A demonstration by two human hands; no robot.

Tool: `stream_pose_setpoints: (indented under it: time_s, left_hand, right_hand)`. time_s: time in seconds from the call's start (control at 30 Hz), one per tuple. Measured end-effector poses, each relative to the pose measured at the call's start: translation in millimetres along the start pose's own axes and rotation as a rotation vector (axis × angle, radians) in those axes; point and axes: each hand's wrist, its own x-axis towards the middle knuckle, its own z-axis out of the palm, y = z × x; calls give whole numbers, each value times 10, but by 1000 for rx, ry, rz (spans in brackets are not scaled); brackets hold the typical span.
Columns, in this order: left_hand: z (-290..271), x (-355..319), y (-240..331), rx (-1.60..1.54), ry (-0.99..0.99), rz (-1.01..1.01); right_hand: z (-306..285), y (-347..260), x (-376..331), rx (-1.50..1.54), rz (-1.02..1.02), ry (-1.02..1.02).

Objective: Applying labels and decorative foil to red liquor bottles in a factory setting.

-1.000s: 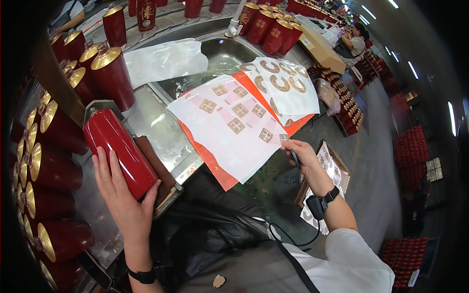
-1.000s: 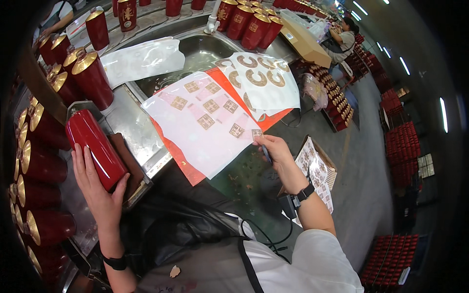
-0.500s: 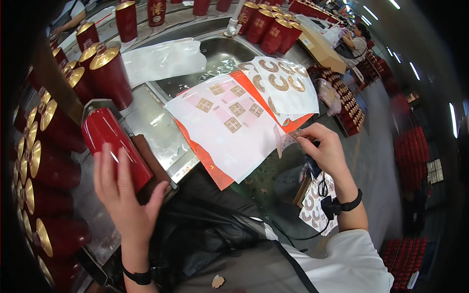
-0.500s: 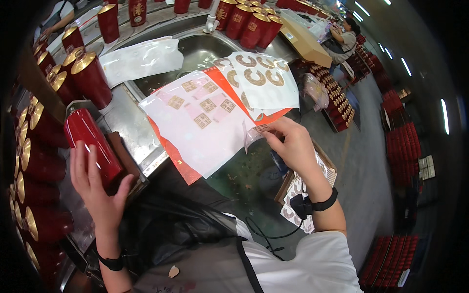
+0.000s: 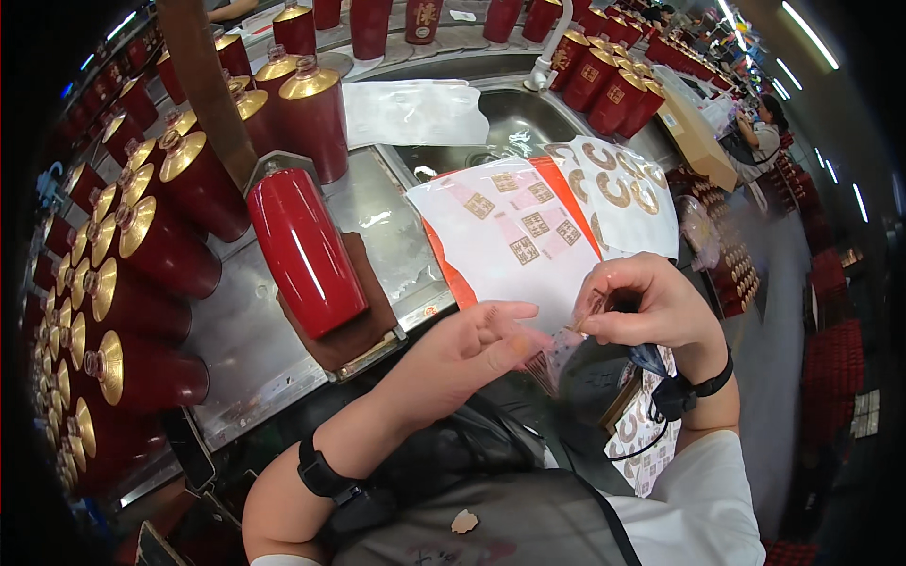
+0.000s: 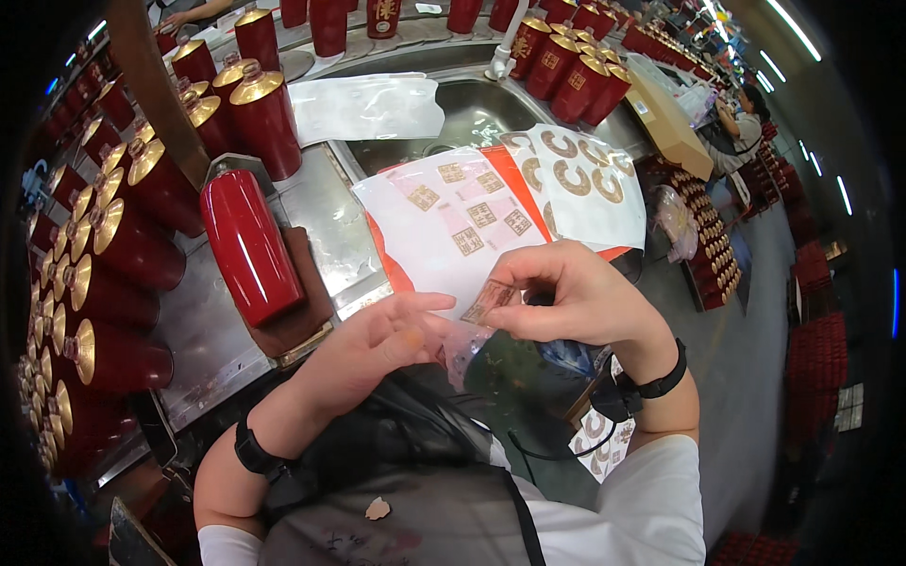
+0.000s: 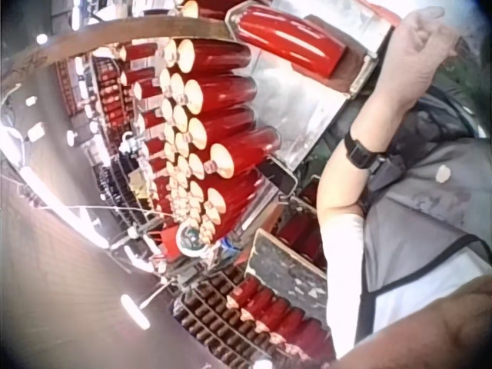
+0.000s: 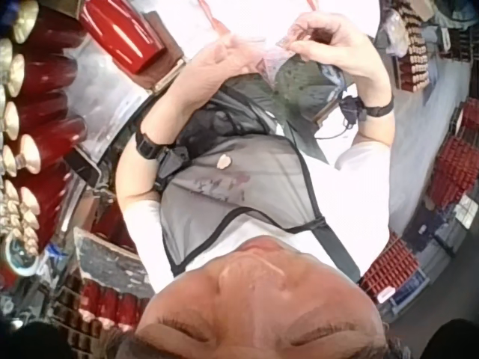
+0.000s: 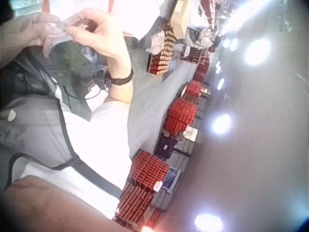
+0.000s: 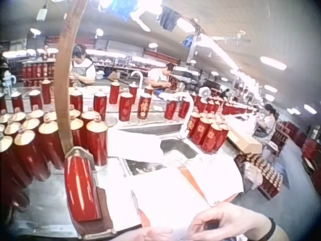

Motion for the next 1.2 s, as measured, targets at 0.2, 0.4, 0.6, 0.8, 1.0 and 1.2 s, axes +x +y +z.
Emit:
stream_pose_setpoints:
  time_s: [0.2, 0.4, 0.6, 0.8, 1.0, 1.2]
  left_hand:
    - [-43, -11, -17, -64, 122, 91]
    - [-42, 34, -96, 21, 238, 201]
    - [-22, 24, -91, 154, 298, 273]
    - [10, -15, -85, 369, 344, 339]
    - [-2, 24, -153, 637, 392, 486]
    - [-33, -22, -127, 700, 430, 535]
  right_hand:
    - [-21, 189, -39, 9, 79, 72]
    - [4, 351, -31, -57, 38, 154]
    - [-2, 395, -41, -77, 26, 171]
    - [11, 413, -56, -95, 22, 184]
    - [-2, 469, -109, -85, 29, 212]
    - [-102, 515, -108, -44, 74, 244]
